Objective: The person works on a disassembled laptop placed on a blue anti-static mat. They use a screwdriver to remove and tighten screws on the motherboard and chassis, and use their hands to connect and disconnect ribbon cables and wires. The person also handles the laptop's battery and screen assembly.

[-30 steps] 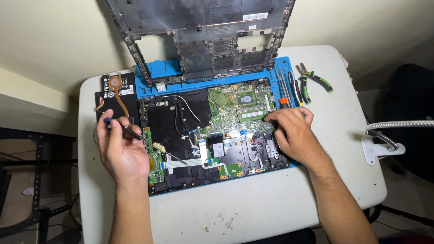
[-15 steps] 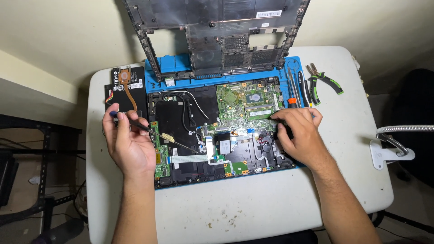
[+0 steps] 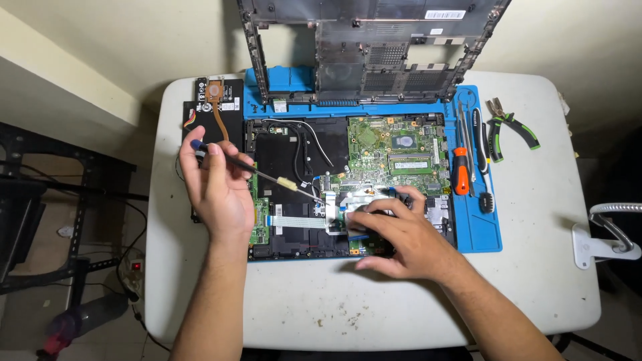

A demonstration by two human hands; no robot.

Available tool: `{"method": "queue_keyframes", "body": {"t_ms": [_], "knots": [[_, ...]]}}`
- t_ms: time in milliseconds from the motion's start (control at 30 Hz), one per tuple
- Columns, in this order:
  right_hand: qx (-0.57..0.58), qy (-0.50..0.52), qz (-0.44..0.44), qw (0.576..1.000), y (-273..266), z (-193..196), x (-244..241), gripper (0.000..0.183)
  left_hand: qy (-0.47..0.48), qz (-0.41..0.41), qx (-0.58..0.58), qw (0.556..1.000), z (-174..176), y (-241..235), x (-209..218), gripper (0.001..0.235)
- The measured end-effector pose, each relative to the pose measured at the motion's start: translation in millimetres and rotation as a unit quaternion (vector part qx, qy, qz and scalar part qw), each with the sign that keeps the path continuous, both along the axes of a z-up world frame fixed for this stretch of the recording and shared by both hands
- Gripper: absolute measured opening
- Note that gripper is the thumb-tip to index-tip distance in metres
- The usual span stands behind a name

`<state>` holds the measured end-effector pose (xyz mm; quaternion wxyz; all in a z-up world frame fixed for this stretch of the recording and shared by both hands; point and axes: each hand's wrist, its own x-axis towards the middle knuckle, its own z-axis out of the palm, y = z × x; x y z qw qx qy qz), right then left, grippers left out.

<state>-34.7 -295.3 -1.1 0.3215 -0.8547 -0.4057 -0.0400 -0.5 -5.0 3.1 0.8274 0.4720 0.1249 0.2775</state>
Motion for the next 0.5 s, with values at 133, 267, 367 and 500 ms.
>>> {"method": "queue_keyframes", "body": {"t_ms": [133, 267, 367, 500], "knots": [[-0.007, -0.012, 0.033, 0.999, 1.8, 9.8, 0.6, 0.055, -0.073, -0.018, 0.155, 0.985, -1.7, -9.3, -3.4, 0.047], [-0.018, -0.030, 0.053, 0.998, 3.6, 12.5, 2.9, 0.049, -0.187, -0.033, 0.338, 0.922, 12.4, -22.9, 2.7, 0.051], [-0.019, -0.022, 0.059, 0.998, 3.6, 13.2, 2.6, 0.048, -0.229, -0.053, 0.406, 0.883, 15.4, -31.0, 10.3, 0.043], [-0.018, -0.030, 0.062, 0.997, 3.0, 12.9, 2.9, 0.047, -0.243, -0.080, 0.464, 0.848, 16.5, -35.2, 15.3, 0.031]]}}
